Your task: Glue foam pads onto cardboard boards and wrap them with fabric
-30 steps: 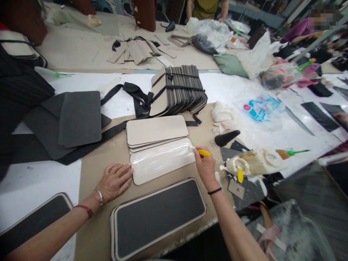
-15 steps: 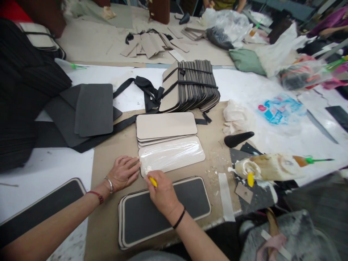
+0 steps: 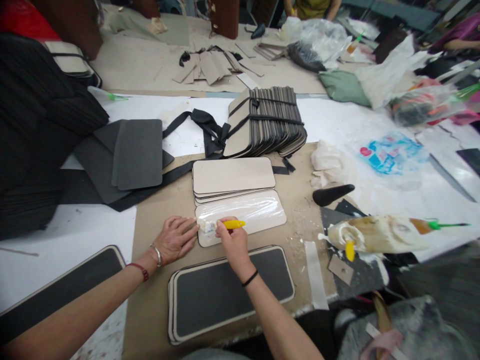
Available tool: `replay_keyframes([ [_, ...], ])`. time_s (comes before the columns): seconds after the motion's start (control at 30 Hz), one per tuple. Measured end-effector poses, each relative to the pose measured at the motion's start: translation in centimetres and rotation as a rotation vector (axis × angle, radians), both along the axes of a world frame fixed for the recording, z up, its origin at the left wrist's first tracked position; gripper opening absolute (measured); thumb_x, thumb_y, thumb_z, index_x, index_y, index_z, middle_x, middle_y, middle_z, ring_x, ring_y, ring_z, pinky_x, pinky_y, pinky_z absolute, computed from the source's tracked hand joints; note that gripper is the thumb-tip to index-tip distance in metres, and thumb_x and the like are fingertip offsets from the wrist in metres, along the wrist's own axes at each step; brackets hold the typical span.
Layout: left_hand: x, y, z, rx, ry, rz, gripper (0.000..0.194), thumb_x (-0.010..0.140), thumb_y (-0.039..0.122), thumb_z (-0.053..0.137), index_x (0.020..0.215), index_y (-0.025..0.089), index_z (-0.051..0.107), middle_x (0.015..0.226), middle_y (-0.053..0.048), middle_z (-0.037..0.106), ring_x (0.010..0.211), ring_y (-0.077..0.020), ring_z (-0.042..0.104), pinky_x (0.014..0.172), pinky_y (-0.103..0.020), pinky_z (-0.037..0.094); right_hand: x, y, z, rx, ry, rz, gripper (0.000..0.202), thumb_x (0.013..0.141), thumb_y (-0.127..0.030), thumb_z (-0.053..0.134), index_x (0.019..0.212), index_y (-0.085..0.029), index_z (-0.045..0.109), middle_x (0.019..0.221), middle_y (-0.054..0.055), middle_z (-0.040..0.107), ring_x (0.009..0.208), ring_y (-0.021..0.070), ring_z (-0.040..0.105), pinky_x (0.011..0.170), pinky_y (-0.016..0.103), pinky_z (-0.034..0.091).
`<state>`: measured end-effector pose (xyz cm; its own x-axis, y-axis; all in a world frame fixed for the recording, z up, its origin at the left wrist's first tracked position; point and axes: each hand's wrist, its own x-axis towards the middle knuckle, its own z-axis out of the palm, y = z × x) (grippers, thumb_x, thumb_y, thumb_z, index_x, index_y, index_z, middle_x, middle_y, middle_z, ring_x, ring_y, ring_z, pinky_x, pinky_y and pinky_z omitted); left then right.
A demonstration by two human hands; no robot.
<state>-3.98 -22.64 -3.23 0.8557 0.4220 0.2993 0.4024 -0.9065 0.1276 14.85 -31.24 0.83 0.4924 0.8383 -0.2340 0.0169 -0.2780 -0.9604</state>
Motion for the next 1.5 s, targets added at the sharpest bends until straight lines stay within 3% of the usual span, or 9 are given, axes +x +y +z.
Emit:
replay_keyframes([
  [0.13, 0.0, 0.0, 0.0, -0.008, -0.026, 0.003, 0.022, 0.079, 0.025, 0.052, 0.099, 0.022, 0.063, 0.107, -0.009, 0.064, 0.096, -0.0238, 0.054, 0.088, -0.045, 0.036, 4.4, -0.8, -0.5, -0.046, -0.183, -0.095, 0.037, 0.075, -0.055, 0.055, 0.079, -0.019, 0.057, 0.069, 0.001, 0.06, 0.057, 0.0166, 0.061, 0.059, 0.031, 0.051],
  [0.3, 0.1, 0.0, 0.1, -0.004, -0.051, 0.0, 0.021, 0.08, 0.024, 0.051, 0.097, 0.023, 0.063, 0.107, -0.009, 0.064, 0.096, -0.0234, 0.054, 0.087, -0.044, 0.037, 10.8, -4.2, 2.1, -0.104, -0.481, -0.262, 0.042, 0.073, -0.059, 0.055, 0.081, -0.017, 0.058, 0.067, 0.005, 0.062, 0.061, 0.0213, 0.061, 0.064, 0.036, 0.049],
  [0.53, 0.1, -0.1, 0.0, 0.0, -0.055, 0.003, 0.021, 0.08, 0.024, 0.052, 0.097, 0.023, 0.064, 0.107, -0.01, 0.064, 0.096, -0.023, 0.055, 0.088, -0.044, 0.037, 8.1, -5.4, 1.1, -0.065, -0.354, -0.092, 0.037, 0.079, -0.056, 0.05, 0.077, -0.019, 0.059, 0.066, 0.004, 0.062, 0.057, 0.0194, 0.06, 0.056, 0.032, 0.048],
  [0.77, 0.2, -0.1, 0.2, 0.029, -0.055, -0.002, 0.02, 0.082, 0.024, 0.05, 0.096, 0.021, 0.063, 0.106, -0.01, 0.065, 0.095, -0.0232, 0.055, 0.087, -0.044, 0.038, 13.3, -6.2, 3.3, -0.16, -0.703, -0.267, 0.043, 0.076, -0.059, 0.049, 0.075, -0.018, 0.06, 0.061, 0.005, 0.063, 0.056, 0.021, 0.059, 0.057, 0.033, 0.045],
  [0.87, 0.3, -0.1, 0.4, 0.041, -0.073, 0.002, 0.02, 0.082, 0.024, 0.049, 0.096, 0.02, 0.063, 0.105, -0.01, 0.065, 0.095, -0.0231, 0.055, 0.086, -0.043, 0.038, 12.2, -4.3, 3.5, -0.098, -0.591, -0.249, 0.038, 0.077, -0.055, 0.051, 0.079, -0.018, 0.06, 0.064, 0.005, 0.064, 0.058, 0.0205, 0.061, 0.057, 0.032, 0.046],
  [0.97, 0.4, -0.2, 0.4, 0.034, -0.087, 0.01, 0.02, 0.082, 0.025, 0.049, 0.096, 0.021, 0.063, 0.105, -0.009, 0.065, 0.094, -0.0227, 0.055, 0.086, -0.043, 0.038, 10.4, -1.1, 1.8, -0.023, -0.372, -0.169, 0.036, 0.078, -0.053, 0.051, 0.08, -0.018, 0.059, 0.063, 0.003, 0.063, 0.058, 0.0192, 0.062, 0.057, 0.031, 0.048],
  [1.1, 0.3, -0.2, 0.0, 0.011, -0.099, 0.019, 0.02, 0.082, 0.026, 0.049, 0.096, 0.021, 0.063, 0.105, -0.009, 0.065, 0.095, -0.0225, 0.055, 0.088, -0.043, 0.037, 12.3, 1.1, -0.4, -0.017, -0.36, -0.171, 0.041, 0.074, -0.057, 0.053, 0.079, -0.017, 0.06, 0.062, 0.003, 0.064, 0.057, 0.0187, 0.061, 0.059, 0.031, 0.048],
  [1.27, 0.1, -0.1, -0.5, 0.009, -0.098, -0.004, 0.022, 0.082, 0.025, 0.048, 0.099, 0.021, 0.062, 0.106, -0.009, 0.064, 0.096, -0.0219, 0.054, 0.089, -0.042, 0.035, 17.7, -0.9, 0.3, -0.171, -0.597, -0.361, 0.046, 0.071, -0.06, 0.051, 0.078, -0.016, 0.062, 0.061, 0.007, 0.065, 0.061, 0.0221, 0.062, 0.064, 0.033, 0.047],
  [1.5, 0.1, -0.4, 0.8, -0.135, -0.042, 0.065, 0.024, 0.082, 0.026, 0.049, 0.103, 0.023, 0.06, 0.109, -0.006, 0.063, 0.1, -0.02, 0.051, 0.09, -0.04, 0.033, 15.4, -3.0, 2.3, -0.314, -0.708, -0.124, 0.049, 0.071, -0.06, 0.043, 0.081, -0.017, 0.064, 0.057, 0.007, 0.065, 0.061, 0.0271, 0.062, 0.057, 0.034, 0.043],
])
